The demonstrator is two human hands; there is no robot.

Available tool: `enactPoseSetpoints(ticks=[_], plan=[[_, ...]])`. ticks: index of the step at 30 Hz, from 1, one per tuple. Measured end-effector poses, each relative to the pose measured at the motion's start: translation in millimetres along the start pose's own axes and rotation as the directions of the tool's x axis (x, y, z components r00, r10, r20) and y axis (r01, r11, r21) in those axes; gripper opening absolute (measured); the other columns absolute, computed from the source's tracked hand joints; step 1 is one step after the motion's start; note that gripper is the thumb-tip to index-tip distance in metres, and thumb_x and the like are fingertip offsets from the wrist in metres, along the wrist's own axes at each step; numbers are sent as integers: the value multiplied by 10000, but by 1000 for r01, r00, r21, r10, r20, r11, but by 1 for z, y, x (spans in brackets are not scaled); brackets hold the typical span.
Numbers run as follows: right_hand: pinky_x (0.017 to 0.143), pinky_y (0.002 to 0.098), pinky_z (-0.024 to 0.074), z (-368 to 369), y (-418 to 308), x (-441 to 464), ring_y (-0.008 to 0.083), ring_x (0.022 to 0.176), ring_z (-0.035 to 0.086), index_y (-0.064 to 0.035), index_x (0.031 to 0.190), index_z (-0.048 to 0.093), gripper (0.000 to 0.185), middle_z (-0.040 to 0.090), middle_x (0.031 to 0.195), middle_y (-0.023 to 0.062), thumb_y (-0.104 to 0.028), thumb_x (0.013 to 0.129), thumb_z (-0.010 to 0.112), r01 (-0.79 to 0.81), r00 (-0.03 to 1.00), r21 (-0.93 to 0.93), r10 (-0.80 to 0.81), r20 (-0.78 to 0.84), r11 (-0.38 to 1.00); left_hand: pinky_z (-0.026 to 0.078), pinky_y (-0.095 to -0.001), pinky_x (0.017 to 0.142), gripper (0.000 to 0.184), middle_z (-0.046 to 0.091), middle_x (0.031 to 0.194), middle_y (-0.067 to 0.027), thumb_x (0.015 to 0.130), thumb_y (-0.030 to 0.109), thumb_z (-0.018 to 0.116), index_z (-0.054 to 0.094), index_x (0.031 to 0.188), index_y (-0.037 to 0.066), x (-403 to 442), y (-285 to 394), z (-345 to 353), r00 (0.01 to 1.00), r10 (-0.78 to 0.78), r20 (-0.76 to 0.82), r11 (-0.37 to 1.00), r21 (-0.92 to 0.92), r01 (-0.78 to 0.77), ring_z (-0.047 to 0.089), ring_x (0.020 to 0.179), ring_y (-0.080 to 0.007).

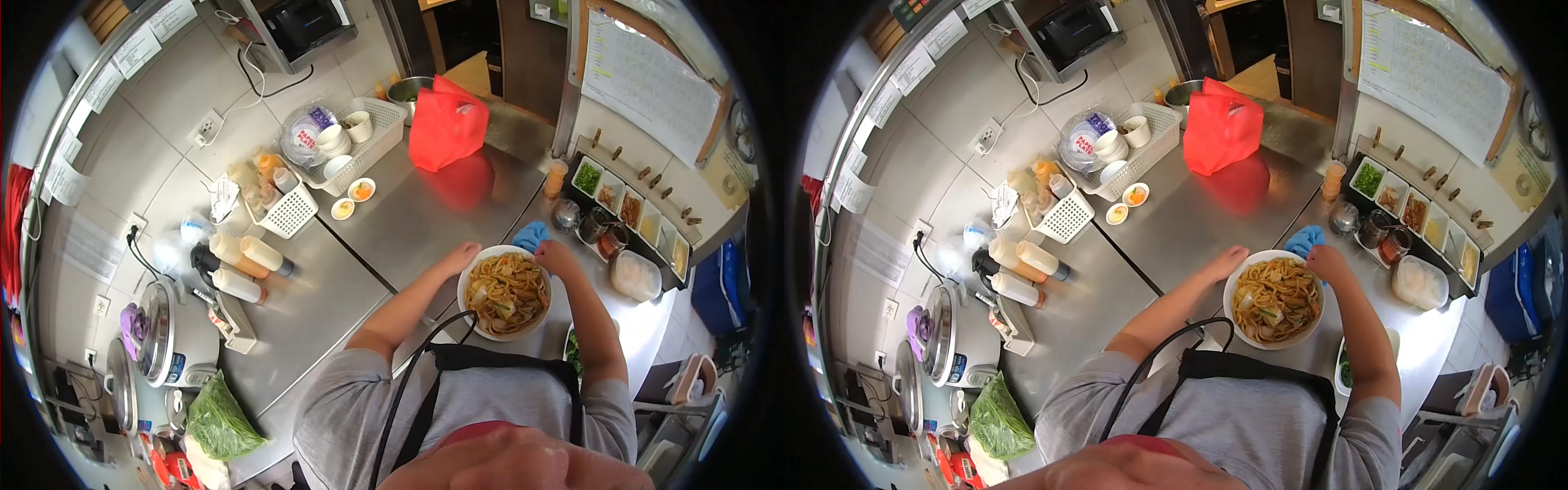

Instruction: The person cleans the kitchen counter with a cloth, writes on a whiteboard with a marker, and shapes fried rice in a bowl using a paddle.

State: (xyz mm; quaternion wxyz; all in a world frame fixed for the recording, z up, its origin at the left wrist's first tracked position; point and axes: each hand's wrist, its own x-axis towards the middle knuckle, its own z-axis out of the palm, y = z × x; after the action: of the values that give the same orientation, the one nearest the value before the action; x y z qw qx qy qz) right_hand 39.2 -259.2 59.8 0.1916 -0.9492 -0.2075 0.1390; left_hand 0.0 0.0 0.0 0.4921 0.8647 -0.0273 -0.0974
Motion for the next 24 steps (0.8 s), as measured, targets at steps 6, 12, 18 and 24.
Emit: enactPoseSetpoints(ticks=[6, 12, 18, 24], plan=[[638, 367, 437, 35, -9, 41, 271, 714, 563, -55, 702, 610, 145, 586, 711, 128, -177, 629, 586, 271, 956, 12, -268, -124, 962, 414, -361, 680, 387, 584, 801, -162, 841, 348, 386, 556, 858, 1, 32, 17, 11, 957, 120, 265, 985, 91, -149, 556, 755, -277], [610, 378, 443, 37, -9, 57, 281, 662, 565, -61, 696, 615, 141, 591, 688, 126, -181, 633, 576, 176, 983, -33, -178, -45, 984, 418, -351, 664, 346, 576, 746, -161, 852, 315, 395, 545, 844, 4, 20, 14, 12, 989, 107, 98, 976, 179, -124, 552, 679, -256], [574, 379, 452, 19, 6, 16, 274, 593, 566, -58, 638, 613, 160, 584, 640, 131, -198, 666, 540, 227, 964, -226, -251, -85, 947, 412, -377, 691, 369, 574, 798, -188, 844, 343, 378, 561, 857, 22, -1, 17, 2, 1000, -6, -21, 995, 98, 8, 554, 753, -311], [511, 326, 465, 12, 25, -41, 201, 499, 586, -9, 675, 600, 176, 586, 602, 114, -179, 681, 556, 60, 998, 138, -64, 23, 989, 414, -373, 733, 382, 574, 868, -198, 843, 337, 377, 571, 902, 13, 9, 2, 11, 993, 83, -86, 974, 220, -62, 547, 830, -334]])
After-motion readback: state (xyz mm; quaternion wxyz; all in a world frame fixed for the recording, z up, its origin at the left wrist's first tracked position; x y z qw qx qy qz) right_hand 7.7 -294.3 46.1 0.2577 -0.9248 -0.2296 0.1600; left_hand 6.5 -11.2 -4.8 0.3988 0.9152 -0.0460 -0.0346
